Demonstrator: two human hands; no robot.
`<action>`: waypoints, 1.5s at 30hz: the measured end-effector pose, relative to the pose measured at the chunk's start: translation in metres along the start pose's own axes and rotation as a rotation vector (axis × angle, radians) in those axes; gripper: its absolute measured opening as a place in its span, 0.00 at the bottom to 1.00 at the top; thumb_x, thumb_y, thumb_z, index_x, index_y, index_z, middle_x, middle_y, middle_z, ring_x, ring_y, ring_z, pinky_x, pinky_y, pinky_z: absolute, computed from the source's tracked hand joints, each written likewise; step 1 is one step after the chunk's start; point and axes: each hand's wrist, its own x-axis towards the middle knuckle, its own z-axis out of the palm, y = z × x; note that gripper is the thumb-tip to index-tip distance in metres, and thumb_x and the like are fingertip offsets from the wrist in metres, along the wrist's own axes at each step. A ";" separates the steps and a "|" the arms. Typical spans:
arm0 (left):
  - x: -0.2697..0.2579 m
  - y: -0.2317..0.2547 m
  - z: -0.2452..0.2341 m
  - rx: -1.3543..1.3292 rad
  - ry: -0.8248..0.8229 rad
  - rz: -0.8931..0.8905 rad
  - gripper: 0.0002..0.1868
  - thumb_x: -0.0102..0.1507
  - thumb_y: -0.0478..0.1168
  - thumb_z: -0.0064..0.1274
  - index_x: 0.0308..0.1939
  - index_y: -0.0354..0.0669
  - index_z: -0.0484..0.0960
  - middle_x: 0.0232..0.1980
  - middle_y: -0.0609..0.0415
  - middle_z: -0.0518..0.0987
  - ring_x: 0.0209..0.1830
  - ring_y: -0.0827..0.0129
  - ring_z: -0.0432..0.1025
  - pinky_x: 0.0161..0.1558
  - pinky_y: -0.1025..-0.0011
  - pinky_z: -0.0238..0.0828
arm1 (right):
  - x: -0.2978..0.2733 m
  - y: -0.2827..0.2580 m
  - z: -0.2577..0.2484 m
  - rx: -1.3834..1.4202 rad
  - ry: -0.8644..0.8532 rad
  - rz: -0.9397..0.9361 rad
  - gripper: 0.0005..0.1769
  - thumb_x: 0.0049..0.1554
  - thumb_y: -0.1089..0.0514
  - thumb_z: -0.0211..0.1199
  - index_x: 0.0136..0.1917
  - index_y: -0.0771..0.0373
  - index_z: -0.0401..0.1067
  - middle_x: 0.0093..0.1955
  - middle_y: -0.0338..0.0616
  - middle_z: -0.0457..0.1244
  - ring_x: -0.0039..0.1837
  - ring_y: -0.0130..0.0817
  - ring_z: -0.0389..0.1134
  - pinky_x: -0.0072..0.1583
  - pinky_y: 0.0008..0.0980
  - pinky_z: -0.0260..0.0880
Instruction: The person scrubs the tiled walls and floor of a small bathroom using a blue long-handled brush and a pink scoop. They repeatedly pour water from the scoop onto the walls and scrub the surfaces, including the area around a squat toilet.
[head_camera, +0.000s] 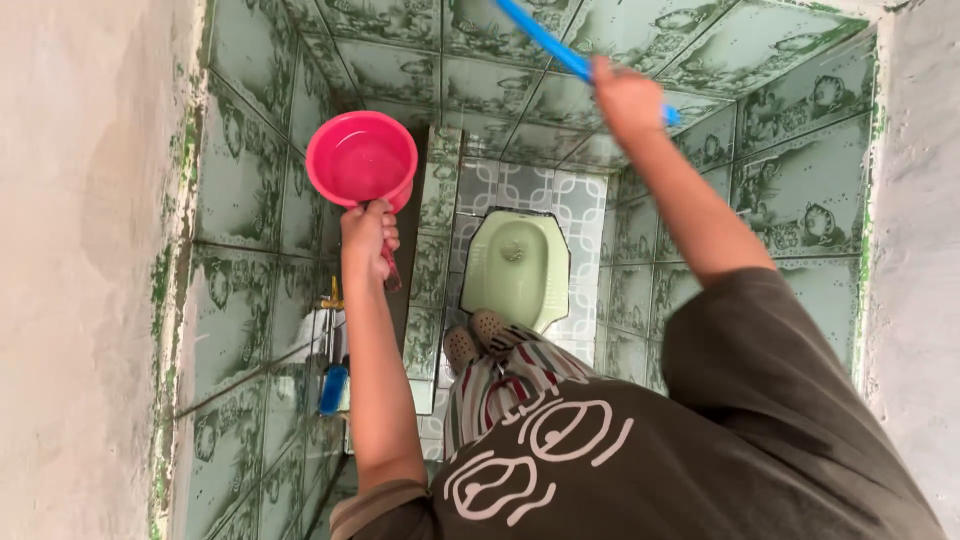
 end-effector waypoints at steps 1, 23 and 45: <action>0.000 -0.001 -0.004 -0.007 0.007 -0.007 0.11 0.58 0.35 0.51 0.27 0.50 0.64 0.19 0.64 0.60 0.13 0.82 0.51 0.15 0.79 0.40 | -0.020 0.015 -0.012 -0.036 -0.111 0.053 0.12 0.64 0.64 0.64 0.56 0.63 0.62 0.30 0.36 0.59 0.26 0.28 0.58 0.20 0.27 0.59; -0.061 0.018 -0.055 -0.073 0.046 0.010 0.13 0.63 0.36 0.52 0.29 0.49 0.63 0.21 0.64 0.60 0.16 0.81 0.51 0.18 0.78 0.43 | -0.017 -0.003 -0.018 0.372 -0.338 0.430 0.26 0.75 0.48 0.28 0.41 0.55 0.59 0.30 0.34 0.53 0.29 0.30 0.49 0.26 0.31 0.46; -0.117 0.008 -0.106 -0.087 0.111 0.109 0.08 0.63 0.37 0.54 0.35 0.44 0.70 0.21 0.64 0.62 0.13 0.83 0.56 0.15 0.79 0.57 | 0.106 -0.208 -0.009 0.932 -0.001 0.411 0.19 0.59 0.38 0.64 0.47 0.54 0.72 0.33 0.48 0.66 0.42 0.54 0.74 0.43 0.54 0.71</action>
